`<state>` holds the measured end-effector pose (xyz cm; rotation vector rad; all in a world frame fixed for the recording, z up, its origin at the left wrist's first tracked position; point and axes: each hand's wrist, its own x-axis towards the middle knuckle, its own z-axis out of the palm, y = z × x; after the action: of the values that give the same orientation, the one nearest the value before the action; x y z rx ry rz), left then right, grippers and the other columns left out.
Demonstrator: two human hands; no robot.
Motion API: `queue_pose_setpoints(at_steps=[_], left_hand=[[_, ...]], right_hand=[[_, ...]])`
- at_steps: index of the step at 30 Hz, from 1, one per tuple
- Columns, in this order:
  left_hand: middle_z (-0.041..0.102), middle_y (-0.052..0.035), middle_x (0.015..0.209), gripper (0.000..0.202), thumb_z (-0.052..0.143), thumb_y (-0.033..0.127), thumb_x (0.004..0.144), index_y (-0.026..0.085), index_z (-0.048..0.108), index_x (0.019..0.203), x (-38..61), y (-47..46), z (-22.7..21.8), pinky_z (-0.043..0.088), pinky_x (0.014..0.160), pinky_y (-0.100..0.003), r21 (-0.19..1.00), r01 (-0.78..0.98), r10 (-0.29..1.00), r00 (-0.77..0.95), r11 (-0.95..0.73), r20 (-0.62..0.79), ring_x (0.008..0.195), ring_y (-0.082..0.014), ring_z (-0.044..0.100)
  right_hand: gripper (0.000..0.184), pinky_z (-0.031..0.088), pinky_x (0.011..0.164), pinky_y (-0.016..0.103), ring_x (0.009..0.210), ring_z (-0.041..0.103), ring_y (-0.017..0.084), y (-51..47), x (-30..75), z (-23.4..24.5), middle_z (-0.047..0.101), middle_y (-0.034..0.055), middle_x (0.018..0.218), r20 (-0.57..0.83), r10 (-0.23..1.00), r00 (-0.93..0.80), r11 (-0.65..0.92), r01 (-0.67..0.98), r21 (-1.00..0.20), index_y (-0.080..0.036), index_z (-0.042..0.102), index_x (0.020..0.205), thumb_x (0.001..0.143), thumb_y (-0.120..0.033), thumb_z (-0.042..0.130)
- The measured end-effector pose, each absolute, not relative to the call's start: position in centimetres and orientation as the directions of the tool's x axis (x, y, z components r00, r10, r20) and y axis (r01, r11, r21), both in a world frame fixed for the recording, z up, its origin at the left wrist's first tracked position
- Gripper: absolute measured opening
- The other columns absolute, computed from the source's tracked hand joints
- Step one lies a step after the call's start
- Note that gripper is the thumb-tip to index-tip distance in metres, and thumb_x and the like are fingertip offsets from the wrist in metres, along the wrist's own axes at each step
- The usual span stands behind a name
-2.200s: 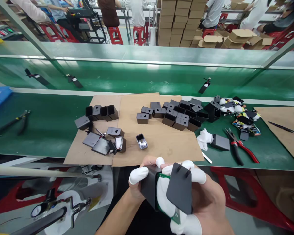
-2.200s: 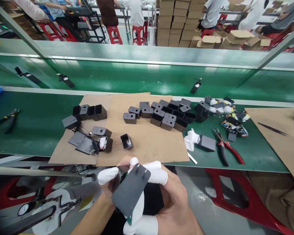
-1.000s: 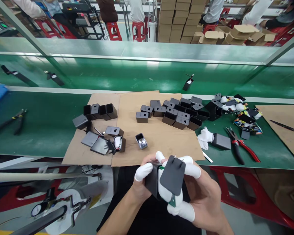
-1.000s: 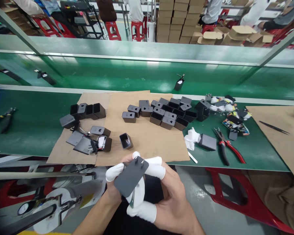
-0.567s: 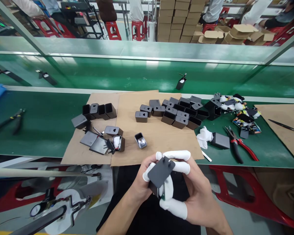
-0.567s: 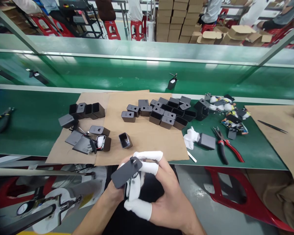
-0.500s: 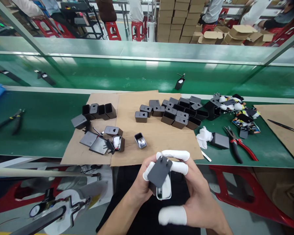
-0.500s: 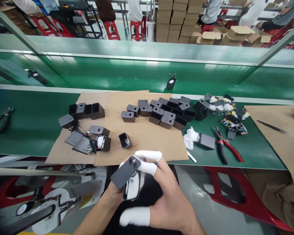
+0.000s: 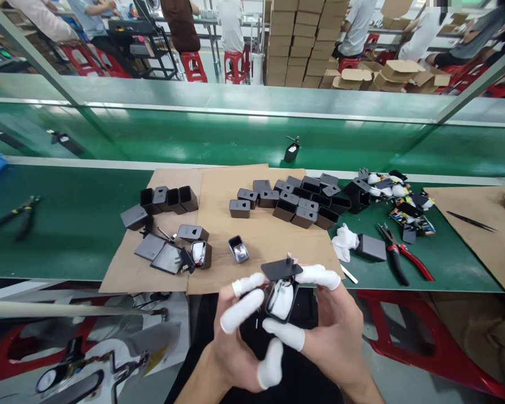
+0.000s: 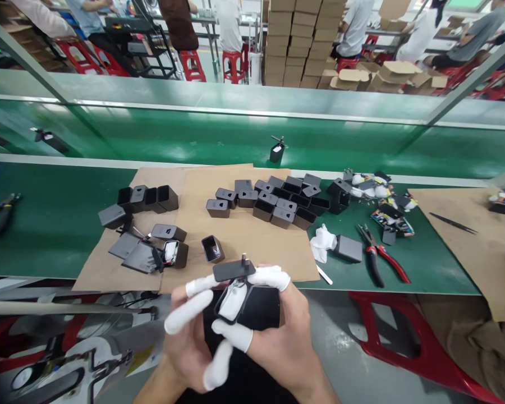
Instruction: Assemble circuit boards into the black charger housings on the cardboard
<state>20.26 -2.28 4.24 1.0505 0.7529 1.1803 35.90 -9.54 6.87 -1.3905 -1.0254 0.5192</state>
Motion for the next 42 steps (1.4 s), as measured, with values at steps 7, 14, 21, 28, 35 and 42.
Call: queue_pose_setpoints(at_steps=[7,14,21,28,35,42], left_hand=[[0.084,-0.0108,0.111,0.081,0.102,0.003,0.054,0.030,0.082,0.128,19.0,-0.5,4.9,0.069,0.090,-0.038,0.959,-0.195,0.868,0.415,-0.207,0.272,0.100,-0.0317,0.082],[0.077,-0.0165,0.126,0.065,0.100,0.047,0.070,0.020,0.074,0.124,20.5,-1.4,6.5,0.064,0.100,-0.045,0.793,-0.435,0.863,0.459,0.427,-0.213,0.117,-0.0369,0.075],[0.073,-0.0164,0.136,0.072,0.100,0.047,0.071,0.022,0.070,0.132,21.4,-2.2,6.7,0.061,0.106,-0.047,0.768,-0.428,0.870,0.357,0.476,-0.340,0.123,-0.0366,0.072],[0.080,-0.0097,0.111,0.055,0.103,0.041,0.067,0.022,0.078,0.113,22.4,-3.1,6.6,0.063,0.103,-0.045,0.784,-0.437,0.892,0.310,0.441,-0.329,0.113,-0.0318,0.076],[0.080,-0.0111,0.110,0.059,0.097,0.058,0.072,0.022,0.079,0.115,22.6,-3.3,6.6,0.065,0.098,-0.042,0.785,-0.454,0.905,0.264,0.421,-0.333,0.106,-0.0294,0.078],[0.083,-0.0110,0.106,0.055,0.100,0.056,0.069,0.021,0.083,0.108,22.6,-3.1,6.3,0.067,0.095,-0.041,0.805,-0.435,0.915,0.216,0.403,-0.341,0.104,-0.0303,0.080]], right_hand=[[0.057,0.062,0.095,0.043,0.107,0.070,0.028,-8.4,36.1,7.0,0.070,0.0056,0.113,0.278,0.844,0.458,0.179,0.249,-0.952,-0.030,0.068,0.127,0.079,-0.032,0.097],[0.058,0.054,0.116,0.045,0.131,0.063,0.027,-8.3,37.7,6.9,0.060,0.0092,0.139,0.223,0.953,0.203,0.212,0.075,-0.974,-0.034,0.060,0.152,0.098,-0.030,0.077],[0.039,0.061,0.107,0.040,0.111,0.071,0.023,-6.6,37.3,6.2,0.069,0.0067,0.119,0.111,0.946,0.304,0.138,-0.069,-0.988,-0.030,0.073,0.136,0.099,-0.038,0.080],[0.031,0.067,0.081,0.031,0.099,0.070,0.022,-5.7,36.7,6.7,0.067,0.0052,0.107,0.033,0.935,0.352,0.095,-0.160,-0.983,-0.028,0.076,0.126,0.100,-0.043,0.078],[0.029,0.066,0.079,0.029,0.098,0.069,0.020,-5.7,36.7,7.3,0.065,0.0043,0.110,0.062,0.951,0.303,0.109,-0.143,-0.984,-0.031,0.075,0.131,0.103,-0.039,0.073],[0.026,0.065,0.092,0.032,0.103,0.072,0.020,-5.7,36.7,7.2,0.069,0.0029,0.109,0.015,0.952,0.306,0.069,-0.168,-0.983,-0.030,0.076,0.127,0.101,-0.036,0.077]])
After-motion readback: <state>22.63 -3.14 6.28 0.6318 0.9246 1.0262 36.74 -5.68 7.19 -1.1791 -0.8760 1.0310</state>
